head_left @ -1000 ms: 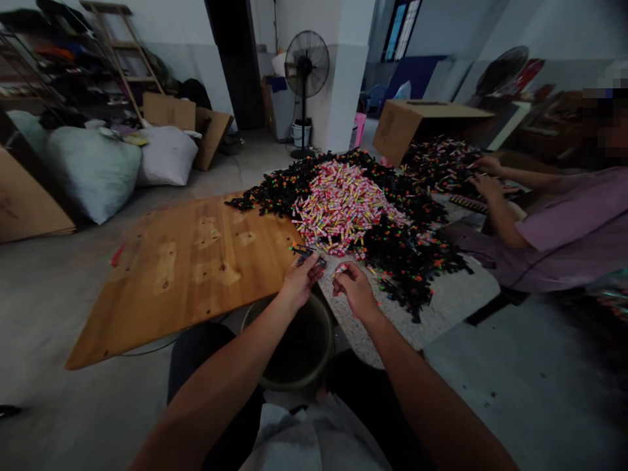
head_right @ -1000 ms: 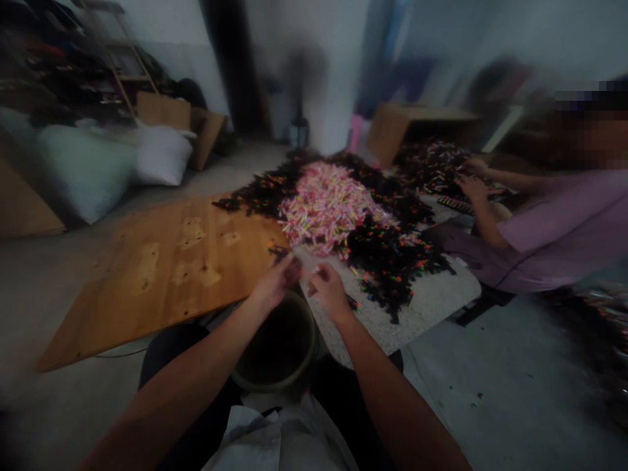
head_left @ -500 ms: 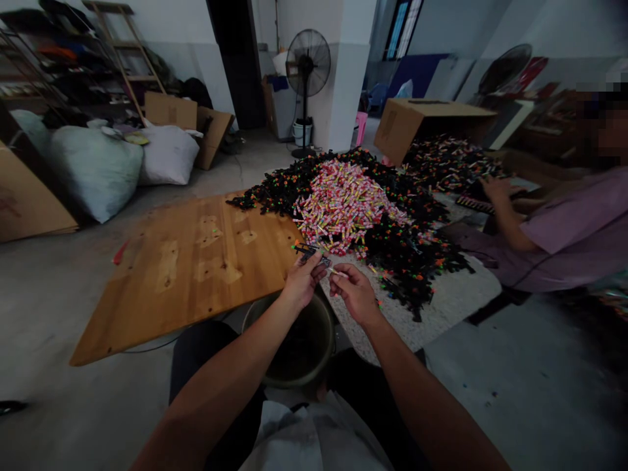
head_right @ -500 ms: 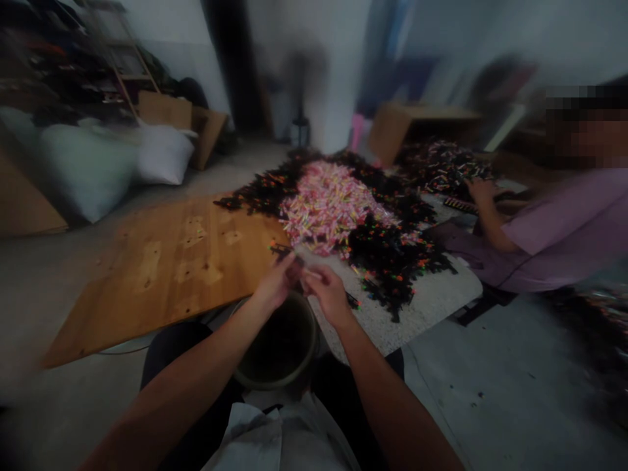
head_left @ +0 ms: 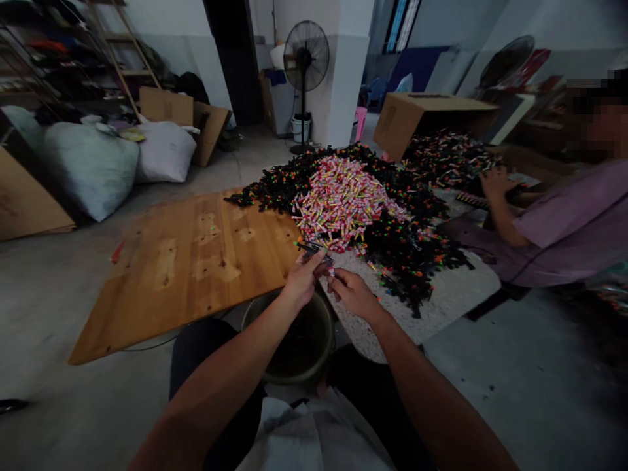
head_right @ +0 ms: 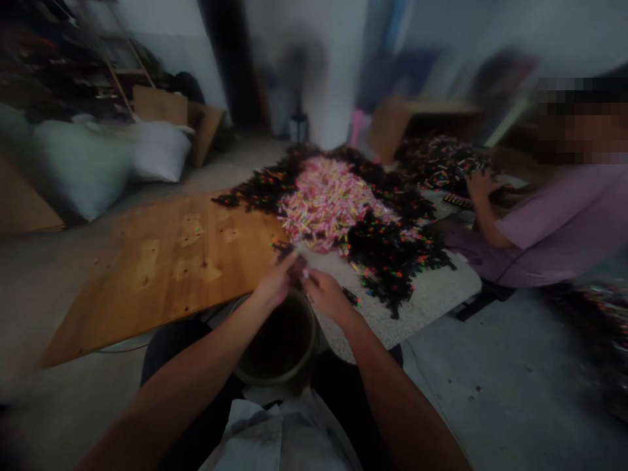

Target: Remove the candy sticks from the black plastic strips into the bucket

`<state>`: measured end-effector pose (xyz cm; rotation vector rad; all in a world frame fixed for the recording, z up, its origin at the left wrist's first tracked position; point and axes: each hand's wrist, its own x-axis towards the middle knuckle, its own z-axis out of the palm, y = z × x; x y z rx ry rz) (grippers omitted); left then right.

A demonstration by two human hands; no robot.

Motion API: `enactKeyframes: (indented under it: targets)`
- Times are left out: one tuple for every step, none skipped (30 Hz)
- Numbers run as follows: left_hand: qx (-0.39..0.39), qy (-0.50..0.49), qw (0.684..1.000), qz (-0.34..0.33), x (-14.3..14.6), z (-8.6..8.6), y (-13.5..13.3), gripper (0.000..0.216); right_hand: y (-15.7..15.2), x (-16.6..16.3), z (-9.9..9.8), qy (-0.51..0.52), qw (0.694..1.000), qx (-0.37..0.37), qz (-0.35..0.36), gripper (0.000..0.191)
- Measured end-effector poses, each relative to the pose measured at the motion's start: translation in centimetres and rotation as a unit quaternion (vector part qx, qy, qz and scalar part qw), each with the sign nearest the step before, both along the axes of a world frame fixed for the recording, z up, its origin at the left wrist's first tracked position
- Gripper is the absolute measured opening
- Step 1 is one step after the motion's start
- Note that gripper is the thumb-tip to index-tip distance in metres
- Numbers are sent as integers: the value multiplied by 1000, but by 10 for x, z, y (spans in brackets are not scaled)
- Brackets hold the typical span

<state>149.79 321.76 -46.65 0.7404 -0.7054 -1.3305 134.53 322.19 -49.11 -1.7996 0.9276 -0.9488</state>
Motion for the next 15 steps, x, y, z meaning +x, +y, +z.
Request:
enactKeyframes:
  targets:
    - [2,-2,1000,-3,0,0,0,48,0,-1,1,-3,1000,0,7,28]
    - [6,-3,1000,-6,0,0,0,49,1,-2,2,-8,1000,1,12,29]
    - [12,-4,1000,-9,1,0,0,50,1,-2,3,-11,1000,0,14,30]
    - [17,-5,1000,-9,1,-1,0,50,2,-3,4,-11,1000,-2,14,31]
    - [21,-7,1000,-7,1,-2,0,50,3,-3,5,-11,1000,-6,14,31]
    - [22,-11,1000,-4,1,-3,1,49,3,-4,6,-13,1000,-9,13,32]
    - [20,-14,1000,-1,1,-4,1,48,4,-4,7,-18,1000,-9,13,32]
    - [17,-17,1000,0,1,-4,1,47,5,-4,8,-28,999,-4,14,33]
    - [14,-19,1000,0,1,-4,2,46,5,-4,9,-41,999,4,16,33]
    - [13,-20,1000,-3,1,-4,2,45,6,-4,9,-55,998,15,18,34]
    - [14,-20,1000,-7,2,-4,3,45,6,-5,10,-69,997,26,21,36]
    - [15,-20,1000,-13,2,-4,3,46,7,-5,10,-81,996,37,24,36]
    - [18,-19,999,-18,3,-3,3,46,7,-5,11,-91,994,47,27,36]
    - [20,-19,999,-22,3,-3,4,47,7,-5,11,-101,993,56,30,36]
    - [21,-20,999,-25,3,-2,4,48,8,-5,11,-113,991,65,35,36]
